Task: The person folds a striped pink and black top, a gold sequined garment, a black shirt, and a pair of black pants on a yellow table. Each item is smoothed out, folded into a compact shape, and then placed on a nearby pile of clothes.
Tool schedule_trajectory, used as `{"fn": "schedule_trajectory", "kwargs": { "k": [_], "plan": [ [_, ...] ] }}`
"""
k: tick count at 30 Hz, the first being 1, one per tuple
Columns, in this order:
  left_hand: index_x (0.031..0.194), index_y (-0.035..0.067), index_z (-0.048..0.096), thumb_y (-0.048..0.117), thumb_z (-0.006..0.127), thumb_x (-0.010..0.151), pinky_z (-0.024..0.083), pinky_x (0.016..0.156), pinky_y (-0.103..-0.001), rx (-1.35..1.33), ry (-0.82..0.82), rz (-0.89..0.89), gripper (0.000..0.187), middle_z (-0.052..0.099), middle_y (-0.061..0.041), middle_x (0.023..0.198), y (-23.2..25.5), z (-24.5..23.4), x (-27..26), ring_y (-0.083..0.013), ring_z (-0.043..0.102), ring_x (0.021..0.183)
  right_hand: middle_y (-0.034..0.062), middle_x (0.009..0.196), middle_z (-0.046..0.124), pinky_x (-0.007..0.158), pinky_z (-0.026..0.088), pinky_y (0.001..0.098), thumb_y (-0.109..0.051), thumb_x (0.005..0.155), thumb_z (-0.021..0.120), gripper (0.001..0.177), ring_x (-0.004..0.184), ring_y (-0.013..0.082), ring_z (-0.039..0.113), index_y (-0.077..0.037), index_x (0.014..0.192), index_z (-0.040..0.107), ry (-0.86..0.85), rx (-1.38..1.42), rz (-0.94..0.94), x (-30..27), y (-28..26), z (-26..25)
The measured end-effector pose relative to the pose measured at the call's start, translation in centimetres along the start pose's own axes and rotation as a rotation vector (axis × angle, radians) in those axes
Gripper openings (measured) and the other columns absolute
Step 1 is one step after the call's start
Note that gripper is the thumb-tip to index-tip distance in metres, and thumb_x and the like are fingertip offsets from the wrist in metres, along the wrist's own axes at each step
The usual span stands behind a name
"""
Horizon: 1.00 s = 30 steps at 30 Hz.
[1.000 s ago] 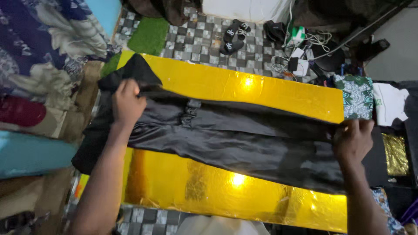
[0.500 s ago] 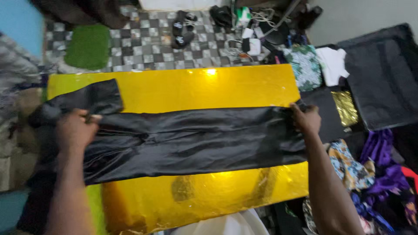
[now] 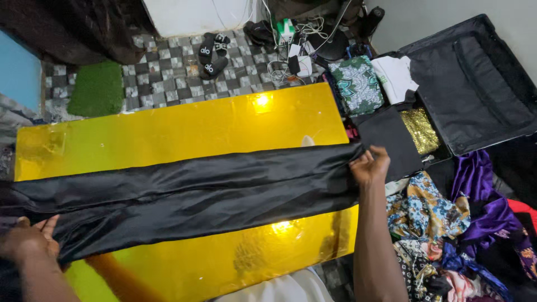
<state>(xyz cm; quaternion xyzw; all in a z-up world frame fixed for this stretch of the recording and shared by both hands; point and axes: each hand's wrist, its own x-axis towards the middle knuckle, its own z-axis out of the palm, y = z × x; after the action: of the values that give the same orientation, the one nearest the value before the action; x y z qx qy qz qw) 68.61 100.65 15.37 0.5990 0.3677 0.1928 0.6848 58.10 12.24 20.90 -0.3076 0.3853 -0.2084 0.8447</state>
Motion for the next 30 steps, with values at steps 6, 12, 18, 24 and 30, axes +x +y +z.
{"fn": "schedule_trajectory", "kwargs": {
  "k": [6,12,18,24,30],
  "plan": [
    [0.144,-0.007,0.056,0.058,0.045,0.127,0.051,0.1,-0.062,1.179,0.183,0.038,0.069,0.064,-0.03,0.143,4.5,6.6,-5.3,-0.0464,0.063,0.119,0.0097,0.087,0.073,0.065,0.06,0.0446,-0.043,0.085,0.071,0.044,0.073,0.0251,0.07,-0.005,0.104,0.08,0.049,-1.303,-0.141,-2.8,-4.1,4.3],
    [0.128,0.008,0.058,0.073,0.051,0.098,0.042,0.109,-0.049,1.061,-0.677,0.889,0.071,0.06,-0.019,0.136,3.5,19.4,-27.3,-0.0362,0.054,0.126,0.0154,0.083,0.073,0.07,0.057,0.0373,-0.035,0.092,0.066,0.027,0.067,0.0231,0.07,-0.009,0.097,0.074,-0.1,-1.815,0.075,-0.5,-6.9,4.9],
    [0.16,0.017,0.032,0.08,0.031,0.091,0.001,0.121,-0.063,1.28,-0.637,0.882,0.093,0.014,-0.014,0.17,-0.8,21.2,-32.9,-0.0379,0.003,0.157,0.0051,0.079,0.059,0.073,0.056,0.039,-0.008,0.09,0.058,0.027,0.068,0.0178,0.06,-0.013,0.115,0.064,-0.235,-0.719,0.095,8.8,-4.4,-4.4],
    [0.161,0.014,0.031,0.08,0.031,0.093,0.001,0.122,-0.062,1.317,-0.563,0.897,0.095,0.012,-0.016,0.17,-2.1,20.8,-32.6,-0.0389,0.002,0.158,0.0008,0.085,0.055,0.095,0.056,0.0396,0.003,0.093,0.055,0.046,0.079,0.013,0.058,-0.01,0.135,0.045,-0.321,0.232,0.052,8.0,-1.0,-13.3],
    [0.134,0.008,0.063,0.04,0.064,0.096,0.034,0.115,-0.055,1.042,-0.606,1.126,0.05,0.048,-0.018,0.149,-0.4,24.0,-39.9,-0.0398,0.04,0.142,0.011,0.1,0.072,0.074,0.047,0.0387,-0.003,0.097,0.056,0.033,0.085,0.0208,0.067,-0.002,0.13,0.058,-0.111,-0.361,0.063,3.6,-0.7,-12.6]
  ]
}}
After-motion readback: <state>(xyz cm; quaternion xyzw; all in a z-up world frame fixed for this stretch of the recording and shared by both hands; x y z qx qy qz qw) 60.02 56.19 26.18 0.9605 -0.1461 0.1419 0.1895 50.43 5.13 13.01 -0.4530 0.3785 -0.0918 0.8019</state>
